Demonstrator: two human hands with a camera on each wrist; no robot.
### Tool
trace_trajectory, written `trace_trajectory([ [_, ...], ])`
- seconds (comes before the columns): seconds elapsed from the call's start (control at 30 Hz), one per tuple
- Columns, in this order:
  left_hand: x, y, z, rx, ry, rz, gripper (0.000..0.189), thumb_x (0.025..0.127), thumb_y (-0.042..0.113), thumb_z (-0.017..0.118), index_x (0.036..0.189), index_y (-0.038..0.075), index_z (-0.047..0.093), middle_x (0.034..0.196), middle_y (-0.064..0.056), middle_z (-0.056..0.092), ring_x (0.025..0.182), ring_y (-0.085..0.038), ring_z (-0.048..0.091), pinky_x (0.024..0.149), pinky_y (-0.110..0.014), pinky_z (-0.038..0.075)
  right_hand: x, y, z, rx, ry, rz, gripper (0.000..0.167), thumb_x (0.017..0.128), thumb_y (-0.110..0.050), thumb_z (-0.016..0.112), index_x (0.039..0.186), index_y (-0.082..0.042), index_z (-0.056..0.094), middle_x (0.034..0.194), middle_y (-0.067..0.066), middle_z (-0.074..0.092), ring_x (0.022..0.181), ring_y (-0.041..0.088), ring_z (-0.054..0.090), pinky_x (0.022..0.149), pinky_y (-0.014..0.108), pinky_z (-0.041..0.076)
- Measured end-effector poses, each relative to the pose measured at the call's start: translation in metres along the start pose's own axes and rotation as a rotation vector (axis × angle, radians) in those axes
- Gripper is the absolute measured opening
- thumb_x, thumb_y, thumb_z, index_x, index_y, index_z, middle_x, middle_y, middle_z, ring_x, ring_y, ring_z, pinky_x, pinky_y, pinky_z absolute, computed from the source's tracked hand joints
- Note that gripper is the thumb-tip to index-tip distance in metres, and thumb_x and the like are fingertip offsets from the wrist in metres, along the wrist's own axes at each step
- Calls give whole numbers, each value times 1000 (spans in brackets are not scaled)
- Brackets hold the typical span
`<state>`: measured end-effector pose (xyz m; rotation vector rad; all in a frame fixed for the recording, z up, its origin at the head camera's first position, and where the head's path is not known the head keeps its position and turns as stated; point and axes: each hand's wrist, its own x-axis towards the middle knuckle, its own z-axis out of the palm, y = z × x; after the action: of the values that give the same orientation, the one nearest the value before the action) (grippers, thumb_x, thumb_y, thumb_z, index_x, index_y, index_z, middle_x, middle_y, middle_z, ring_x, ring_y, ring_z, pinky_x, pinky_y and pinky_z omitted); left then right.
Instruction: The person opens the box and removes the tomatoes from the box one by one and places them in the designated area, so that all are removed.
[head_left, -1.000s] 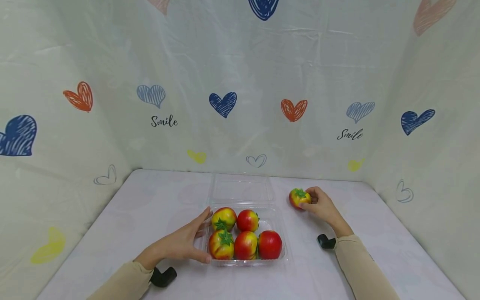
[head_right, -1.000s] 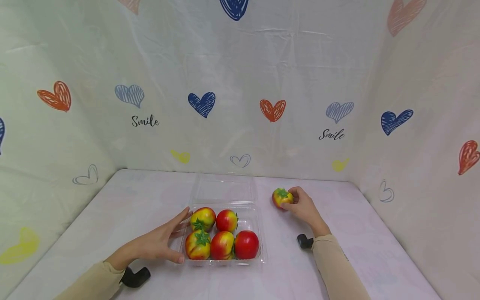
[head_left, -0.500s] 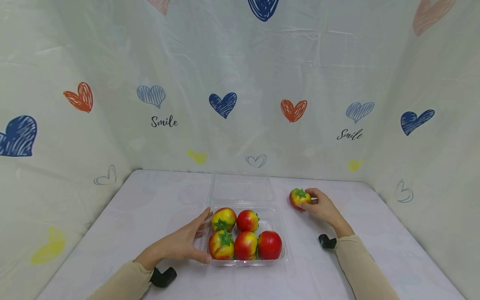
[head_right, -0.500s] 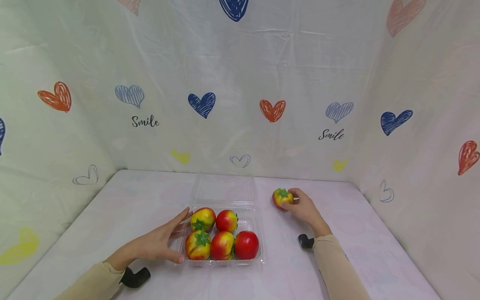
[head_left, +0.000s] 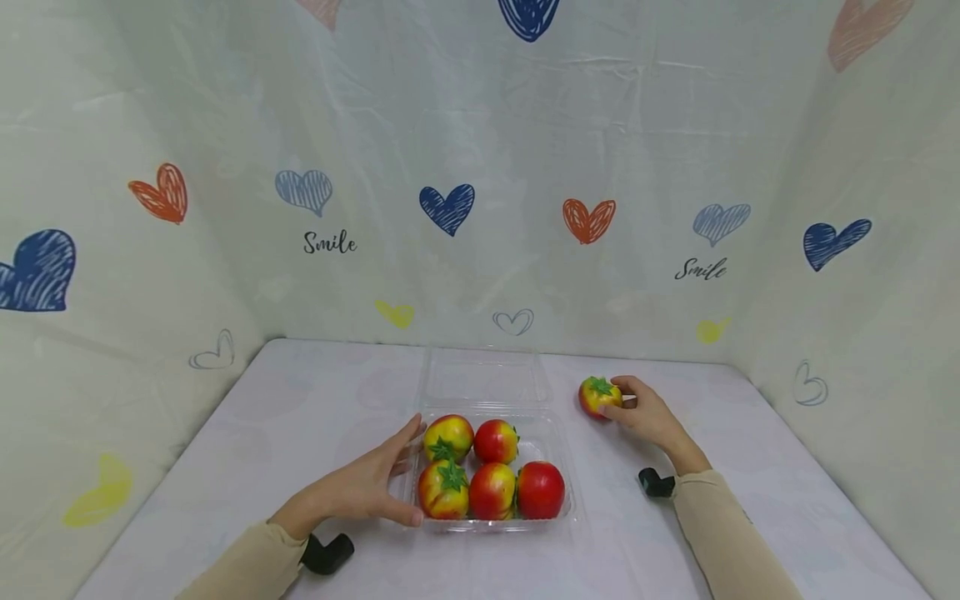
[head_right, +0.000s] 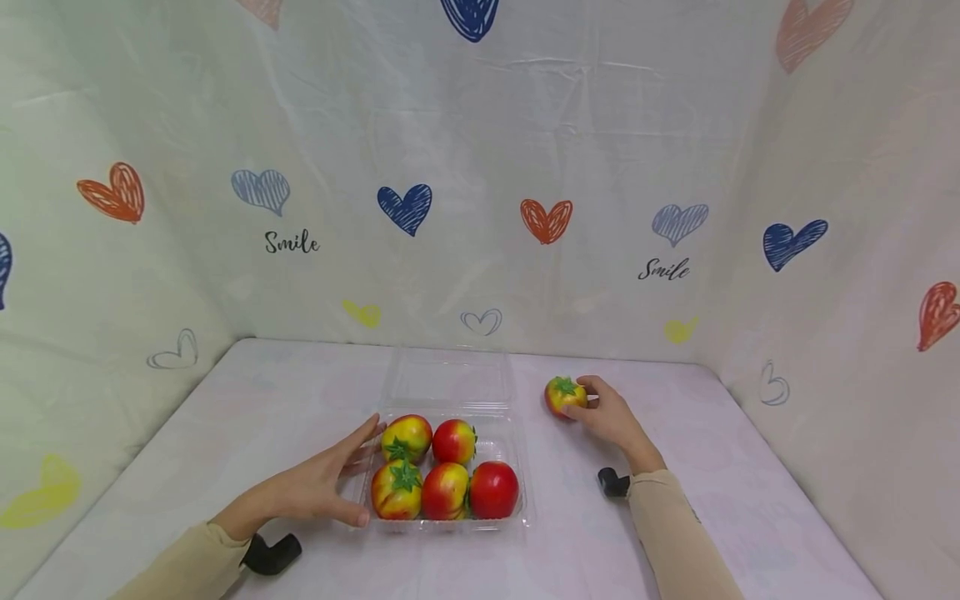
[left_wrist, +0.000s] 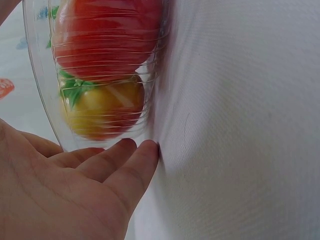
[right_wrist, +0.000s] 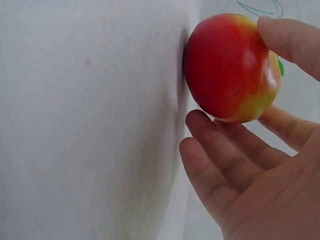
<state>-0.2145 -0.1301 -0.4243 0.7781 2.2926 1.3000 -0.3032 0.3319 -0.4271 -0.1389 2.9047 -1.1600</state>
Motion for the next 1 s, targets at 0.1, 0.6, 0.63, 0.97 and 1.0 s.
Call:
trace_trajectory([
  [0.1, 0, 0, -1, -2, -1, 2, 121, 73, 37, 83, 154, 9, -3, 159, -16, 8, 138, -36, 30, 107, -41, 37, -1, -1, -1, -7, 8, 3, 66, 86, -38, 70, 137, -4, 44, 131, 22, 49, 104, 32, 55, 83, 38, 53],
  [0.6, -2, 1, 1, -11, -1, -12, 121, 73, 38, 83, 154, 10, -3, 159, -17, 8, 138, -36, 31, 107, -42, 37, -9, -10, -16, -87, 52, -1, 63, 88, -43, 65, 133, -2, 48, 130, 23, 53, 100, 33, 59, 80, 42, 53],
  [0.63, -2, 1, 1, -11, -3, -10, 121, 73, 38, 82, 154, 9, -3, 159, -17, 8, 138, -36, 31, 107, -42, 37, -10, -11, -17, -83, 61, -13, 62, 89, -42, 65, 133, -2, 48, 129, 23, 54, 99, 32, 59, 78, 40, 53],
  [0.97, -3, 3, 0, -7, -2, -2, 121, 73, 37, 83, 153, 8, -4, 159, -17, 7, 138, -37, 31, 107, -42, 37, -14, -28, -24, -65, 147, -40, 54, 92, -41, 62, 129, -3, 52, 124, 20, 59, 92, 27, 60, 68, 29, 52],
  [1.0, -3, 3, 0, -9, -2, -2, 121, 73, 37, 83, 153, 8, -4, 159, -17, 7, 138, -37, 31, 107, -42, 37, -15, -30, -24, -66, 151, -43, 53, 92, -40, 62, 129, -4, 52, 123, 19, 59, 92, 27, 60, 68, 29, 52],
])
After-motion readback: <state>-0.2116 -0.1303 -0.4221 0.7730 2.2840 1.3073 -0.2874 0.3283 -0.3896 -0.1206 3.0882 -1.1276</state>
